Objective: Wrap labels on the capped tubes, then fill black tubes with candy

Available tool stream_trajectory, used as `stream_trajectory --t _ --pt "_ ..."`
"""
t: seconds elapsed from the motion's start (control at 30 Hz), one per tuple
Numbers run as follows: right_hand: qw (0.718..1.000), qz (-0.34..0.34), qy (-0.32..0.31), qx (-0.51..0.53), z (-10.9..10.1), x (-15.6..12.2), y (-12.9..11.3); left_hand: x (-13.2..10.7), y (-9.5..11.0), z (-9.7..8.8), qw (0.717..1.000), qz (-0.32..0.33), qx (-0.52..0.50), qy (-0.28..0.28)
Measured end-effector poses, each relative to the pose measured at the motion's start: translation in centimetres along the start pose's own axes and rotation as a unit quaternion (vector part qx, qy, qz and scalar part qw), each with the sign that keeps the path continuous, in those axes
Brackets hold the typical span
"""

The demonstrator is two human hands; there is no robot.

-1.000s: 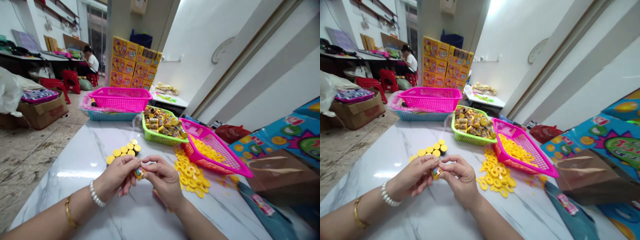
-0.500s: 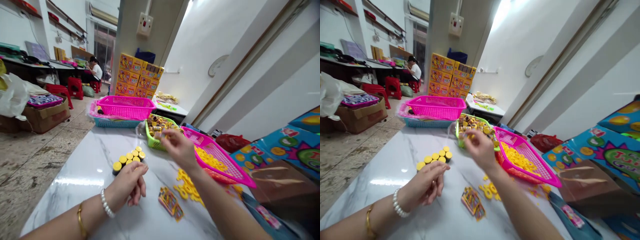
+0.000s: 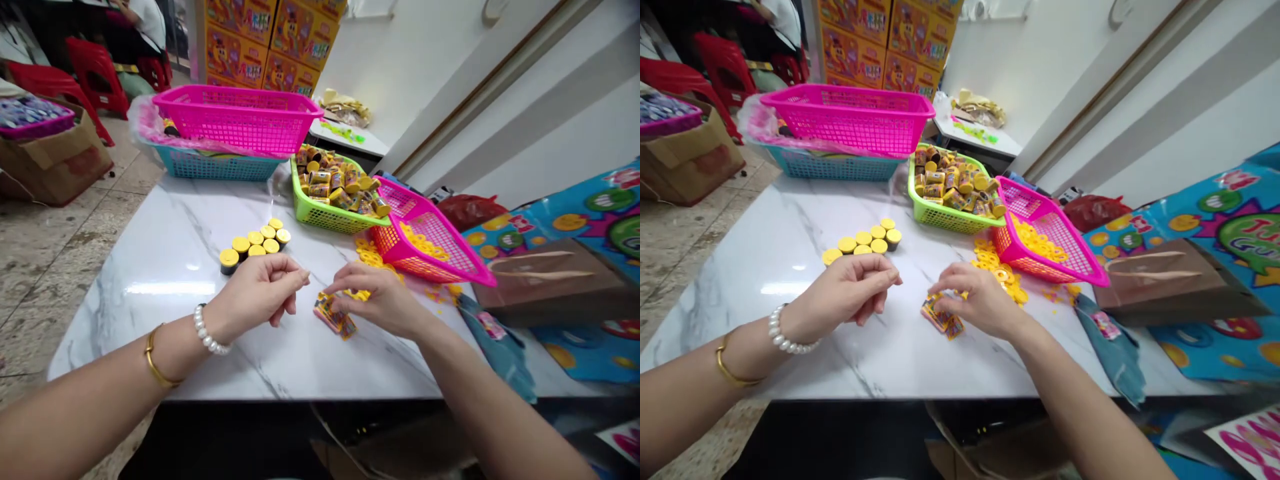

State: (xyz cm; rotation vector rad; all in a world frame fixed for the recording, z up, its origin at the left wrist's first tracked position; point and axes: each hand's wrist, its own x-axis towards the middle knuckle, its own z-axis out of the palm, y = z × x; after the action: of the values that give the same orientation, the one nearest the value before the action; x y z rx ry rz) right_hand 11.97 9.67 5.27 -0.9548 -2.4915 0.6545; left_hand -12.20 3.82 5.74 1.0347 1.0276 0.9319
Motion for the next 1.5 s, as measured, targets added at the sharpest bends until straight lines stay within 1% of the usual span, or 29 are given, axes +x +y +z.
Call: stream_trajectory --t 0.03,0.1,0.17,0.2,0.27,0.33,0.4,0.47,0.57,0.63,0.7,0.8,0.97,1.1,1.23,1.37,1.43,1.5 --pt "1.0 0.01 -0.002 0.011 1.0 -1.3 0.9 0.0 -0.2 0.1 1.0 -0.004 0.011 -0.004" --pt "0.999 0.026 0.03 0.033 2.6 -2.9 2.7 0.1 -0.5 0.2 1.0 -0.002 0.03 -0.004" --pt "0.997 0.021 0.069 0.036 3.5 -3.4 3.8 0.3 -0.8 0.2 0.999 0.004 0.046 0.002" --pt "0.996 0.011 0.084 0.025 3.6 -3.5 3.9 0.4 -0.9 0.2 0.999 0.006 0.051 0.006" --pt "0.993 -0.008 0.121 0.0 3.4 -3.1 3.3 0.5 -1.0 0.2 0.998 0.007 0.058 0.016" --pt "0.982 -0.015 0.189 -0.013 2.8 -2.2 1.9 0.5 -1.1 0.2 0.998 0.019 0.061 0.027" --pt "0.966 -0.02 0.258 -0.01 2.5 -0.9 0.0 0.5 -1.1 0.2 0.996 0.05 0.07 0.037" --pt "0.956 -0.047 0.288 -0.001 2.5 0.6 -1.8 0.5 -1.1 0.1 0.992 0.086 0.078 0.042" --pt "0.957 -0.095 0.272 0.035 3.2 2.7 -3.5 0.6 -0.9 -0.2 0.991 0.115 0.051 0.055" --pt "0.957 -0.099 0.266 0.064 3.8 3.5 -3.8 0.7 -0.8 -0.5 0.99 0.115 0.021 0.074" --pt "0.953 -0.095 0.276 0.077 4.3 3.9 -3.6 0.8 -0.6 -0.7 0.989 0.107 0.005 0.098" --pt "0.944 -0.116 0.305 0.043 4.7 3.8 -3.5 1.0 -0.6 -0.8 0.99 0.091 -0.009 0.11" --pt "0.923 -0.192 0.329 -0.049 4.9 3.5 -4.3 0.9 -0.6 -0.6 0.989 0.106 -0.024 0.098" --pt "0.906 -0.218 0.354 -0.083 4.8 3.4 -4.4 0.7 -0.3 -0.6 0.99 0.112 -0.039 0.077" --pt "0.898 -0.224 0.366 -0.099 5.1 3.3 -3.8 0.7 -0.3 -0.4 0.994 0.08 -0.027 0.068" --pt "0.908 -0.221 0.35 -0.061 5.6 3.1 -3.2 1.0 -0.8 -0.3 0.993 0.084 -0.019 0.081" --pt "0.918 -0.193 0.347 -0.008 5.8 3.1 -2.9 1.1 -0.9 -0.4 0.992 0.094 -0.016 0.085" --pt "0.928 -0.123 0.34 0.09 5.8 3.1 -2.5 1.2 -0.9 -0.5 0.988 0.114 -0.012 0.102"
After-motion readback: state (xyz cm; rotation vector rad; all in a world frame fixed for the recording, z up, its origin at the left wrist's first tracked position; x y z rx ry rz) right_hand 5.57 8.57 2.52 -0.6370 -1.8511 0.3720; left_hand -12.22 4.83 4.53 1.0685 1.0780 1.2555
